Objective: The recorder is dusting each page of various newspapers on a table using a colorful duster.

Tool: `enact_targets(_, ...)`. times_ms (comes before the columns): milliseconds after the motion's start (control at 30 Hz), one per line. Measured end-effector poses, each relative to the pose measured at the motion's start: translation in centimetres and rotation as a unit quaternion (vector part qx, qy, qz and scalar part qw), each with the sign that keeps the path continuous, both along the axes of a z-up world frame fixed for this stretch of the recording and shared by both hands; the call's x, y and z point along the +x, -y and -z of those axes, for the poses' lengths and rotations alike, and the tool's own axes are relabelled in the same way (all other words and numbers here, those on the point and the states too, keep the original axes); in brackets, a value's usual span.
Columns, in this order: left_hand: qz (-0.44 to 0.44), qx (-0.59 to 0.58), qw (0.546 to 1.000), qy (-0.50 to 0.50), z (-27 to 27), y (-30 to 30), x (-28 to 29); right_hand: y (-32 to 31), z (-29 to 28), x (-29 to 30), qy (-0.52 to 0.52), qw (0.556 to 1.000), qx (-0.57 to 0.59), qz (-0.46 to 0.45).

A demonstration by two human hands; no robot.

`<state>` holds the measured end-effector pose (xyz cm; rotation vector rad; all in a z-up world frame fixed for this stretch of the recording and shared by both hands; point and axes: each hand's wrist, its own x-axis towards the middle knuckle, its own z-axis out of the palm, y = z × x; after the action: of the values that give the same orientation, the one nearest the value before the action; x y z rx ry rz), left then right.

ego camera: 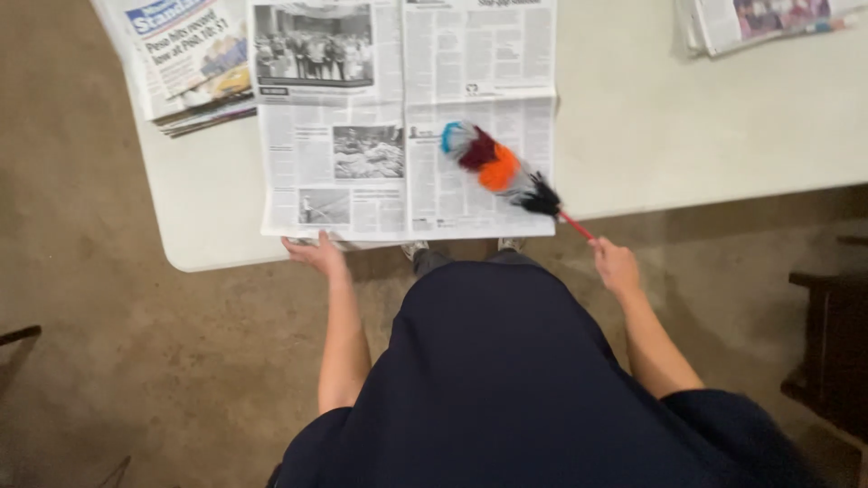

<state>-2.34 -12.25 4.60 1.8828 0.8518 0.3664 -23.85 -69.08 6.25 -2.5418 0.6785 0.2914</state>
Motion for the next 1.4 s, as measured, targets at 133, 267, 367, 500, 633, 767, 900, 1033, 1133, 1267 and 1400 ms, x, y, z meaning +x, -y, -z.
enact_targets(133,0.077,0.262,0.962,0.011,-4.0,7.7,-1.5,2.5,-1.1,-0.7,0.007,0.998,0.008,0.056)
enact_targets(267,0.217,0.251,0.935,0.128,-1.2,14.2,-3.4,2.2,-0.7,0.8,0.054,0.997,0.045,0.041)
enact_targets(367,0.343,0.254,0.901,0.080,2.0,18.8,-5.5,1.8,-1.0,2.1,0.092,0.985,0.087,-0.121)
enact_targets(500,0.552,0.217,0.804,0.036,-3.0,24.8,-8.1,3.9,0.0,2.1,-0.035,0.987,0.045,-0.152)
enact_targets(633,0.598,0.290,0.742,0.091,-5.1,29.2,-8.2,10.2,5.9,1.1,0.060,0.996,0.064,0.020)
enact_targets(767,0.615,0.343,0.702,0.104,-2.5,30.2,-7.6,14.9,10.0,0.0,0.182,0.978,0.073,0.065)
enact_targets(900,0.588,0.300,0.734,0.160,-0.4,32.1,-6.5,14.1,3.1,1.0,0.104,0.918,0.264,0.276)
enact_targets(1033,0.609,0.221,0.740,0.180,-2.4,35.1,-4.5,14.3,4.2,-0.7,0.111,0.924,0.267,0.250)
enact_targets(1133,0.648,0.256,0.674,0.245,-2.7,39.1,-3.1,15.0,7.5,-2.0,0.115,0.928,0.265,0.235)
enact_targets(1267,0.667,0.280,0.619,0.306,-4.0,43.0,-0.9,14.3,4.3,-1.3,0.047,0.902,0.302,0.305)
enact_targets(1400,0.764,0.295,0.486,0.307,-5.1,45.5,0.9,14.9,4.7,-1.4,0.092,0.917,0.284,0.264)
